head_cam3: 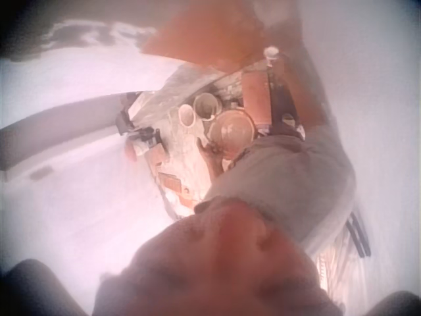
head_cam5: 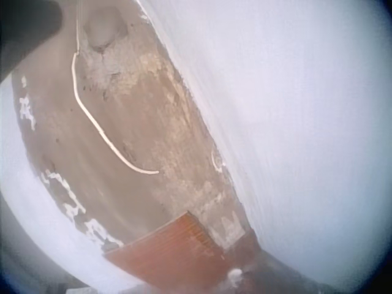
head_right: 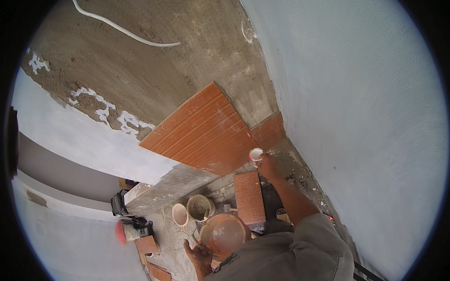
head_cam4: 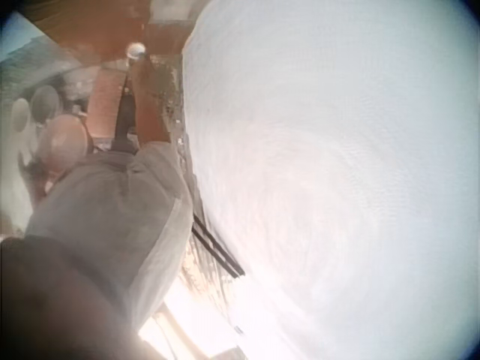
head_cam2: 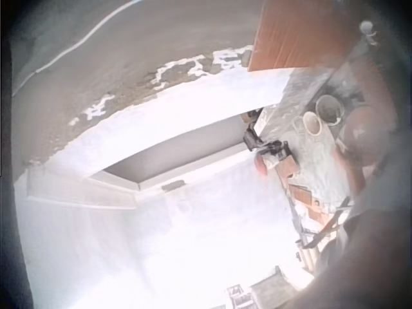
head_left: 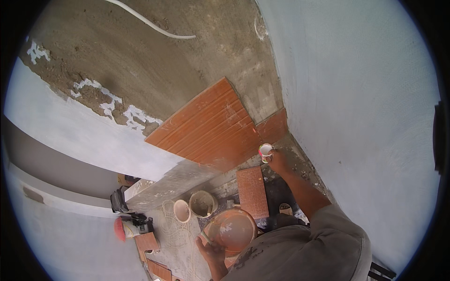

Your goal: The person installs terracotta tiles on a wall using a trowel to apply adhesive, a rubber mallet to tap tiles into place, and a tape measure to measure tile dimensions. The person also pours water onto the wall and tiles during the process.

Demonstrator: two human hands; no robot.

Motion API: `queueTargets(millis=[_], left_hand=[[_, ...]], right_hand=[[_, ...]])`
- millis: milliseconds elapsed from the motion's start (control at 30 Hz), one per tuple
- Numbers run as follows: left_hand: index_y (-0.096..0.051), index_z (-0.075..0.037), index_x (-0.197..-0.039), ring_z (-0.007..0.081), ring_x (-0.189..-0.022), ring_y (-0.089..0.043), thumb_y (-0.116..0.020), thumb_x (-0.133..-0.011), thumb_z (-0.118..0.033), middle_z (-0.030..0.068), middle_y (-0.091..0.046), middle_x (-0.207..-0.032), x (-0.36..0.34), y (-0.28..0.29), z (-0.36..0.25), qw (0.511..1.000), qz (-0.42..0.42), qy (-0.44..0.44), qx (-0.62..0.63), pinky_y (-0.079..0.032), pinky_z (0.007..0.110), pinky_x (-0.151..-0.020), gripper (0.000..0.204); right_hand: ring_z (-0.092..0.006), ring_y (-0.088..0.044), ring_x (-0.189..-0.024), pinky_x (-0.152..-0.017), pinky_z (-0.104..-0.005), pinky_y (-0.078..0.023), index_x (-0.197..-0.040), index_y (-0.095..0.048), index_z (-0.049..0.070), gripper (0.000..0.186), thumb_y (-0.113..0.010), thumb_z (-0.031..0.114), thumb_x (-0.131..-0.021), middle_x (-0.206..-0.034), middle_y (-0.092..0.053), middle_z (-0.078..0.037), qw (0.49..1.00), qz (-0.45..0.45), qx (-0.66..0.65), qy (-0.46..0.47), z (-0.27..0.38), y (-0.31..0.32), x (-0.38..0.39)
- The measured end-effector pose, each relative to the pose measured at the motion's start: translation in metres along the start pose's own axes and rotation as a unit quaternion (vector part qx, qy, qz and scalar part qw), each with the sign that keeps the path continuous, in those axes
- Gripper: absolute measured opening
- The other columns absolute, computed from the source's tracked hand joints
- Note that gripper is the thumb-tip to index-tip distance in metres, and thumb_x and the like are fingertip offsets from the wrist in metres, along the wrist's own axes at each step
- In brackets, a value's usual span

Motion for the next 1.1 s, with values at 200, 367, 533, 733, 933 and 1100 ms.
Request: queueTargets(millis=[200, 367, 533, 733, 933, 1100], left_hand=[[-0.059, -0.009, -0.075, 0.0137, -0.042, -0.037, -0.053, -0.082, -0.074, -0.0025, -0.046, -0.053, -0.018, 0.018, 0.012, 1.0, -0.016, 0.023, 0.01, -0.033, 0.031, -0.048, 0.065], [-0.059, -0.009, -0.077, 0.0137, -0.043, -0.037, -0.052, -0.083, -0.073, -0.0028, -0.045, -0.054, -0.013, 0.012, 0.011, 1.0, 0.002, 0.019, -0.002, -0.033, 0.031, -0.05, 0.065], [-0.059, -0.008, -0.078, 0.0139, -0.044, -0.037, -0.05, -0.084, -0.073, -0.0021, -0.044, -0.054, -0.014, 0.01, 0.015, 0.999, 0.02, 0.03, -0.003, -0.033, 0.031, -0.051, 0.066], [-0.059, -0.008, -0.078, 0.0137, -0.045, -0.037, -0.051, -0.084, -0.072, -0.002, -0.045, -0.055, -0.008, -0.008, 0.019, 0.998, 0.058, 0.029, 0.0, -0.033, 0.031, -0.05, 0.065], [-0.059, -0.011, -0.089, 0.0139, -0.048, -0.04, -0.047, -0.088, -0.068, -0.003, -0.043, -0.057, -0.018, 0.003, 0.031, 0.997, 0.052, 0.06, -0.014, -0.033, 0.03, -0.049, 0.059], [-0.055, -0.009, -0.084, 0.0129, -0.045, -0.035, -0.052, -0.086, -0.067, -0.0033, -0.039, -0.054, -0.032, 0.007, 0.028, 0.996, 0.072, 0.04, -0.015, -0.033, 0.03, -0.05, 0.059]], right_hand=[[-0.0405, -0.067, -0.091, -0.081, -0.0489, -0.053, -0.103, -0.069, 0.002, 0.04, -0.068, 0.038, -0.086, -0.098, -0.068, -0.022, 0.965, 0.121, 0.148, -0.181, -0.156, -0.021, 0.096], [-0.0396, -0.067, -0.091, -0.078, -0.048, -0.054, -0.105, -0.065, -0.001, 0.035, -0.069, 0.028, -0.085, -0.101, -0.064, -0.022, 0.984, -0.138, 0.109, -0.04, -0.038, 0.085, -0.058], [-0.0382, -0.066, -0.098, -0.084, -0.0482, -0.053, -0.113, -0.065, 0.003, 0.034, -0.069, 0.024, -0.086, -0.109, -0.063, -0.021, 0.987, -0.086, 0.118, 0.062, 0.102, 0.104, -0.158], [-0.0388, -0.064, -0.102, -0.09, -0.0464, -0.051, -0.114, -0.067, 0.005, 0.032, -0.07, 0.022, -0.086, -0.112, -0.065, -0.021, 0.993, -0.002, 0.103, 0.062, 0.081, 0.054, -0.12], [-0.0396, -0.065, -0.092, -0.082, -0.0467, -0.052, -0.103, -0.067, 0.003, 0.03, -0.074, 0.022, -0.08, -0.102, -0.066, -0.021, 0.989, 0.073, 0.121, 0.04, -0.068, -0.01, 0.052], [-0.0371, -0.068, -0.093, -0.082, -0.0484, -0.053, -0.1, -0.073, 0.008, 0.041, -0.069, 0.043, -0.079, -0.093, -0.071, -0.018, 0.927, 0.288, 0.239, 0.013, -0.128, -0.031, 0.17]])
Point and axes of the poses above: each hand's wrist, its own x-axis away from the middle knuckle, its own y-axis out of the back of the hand, z = x × y, the point moved 10 cm from there along -x, towards the middle knuckle
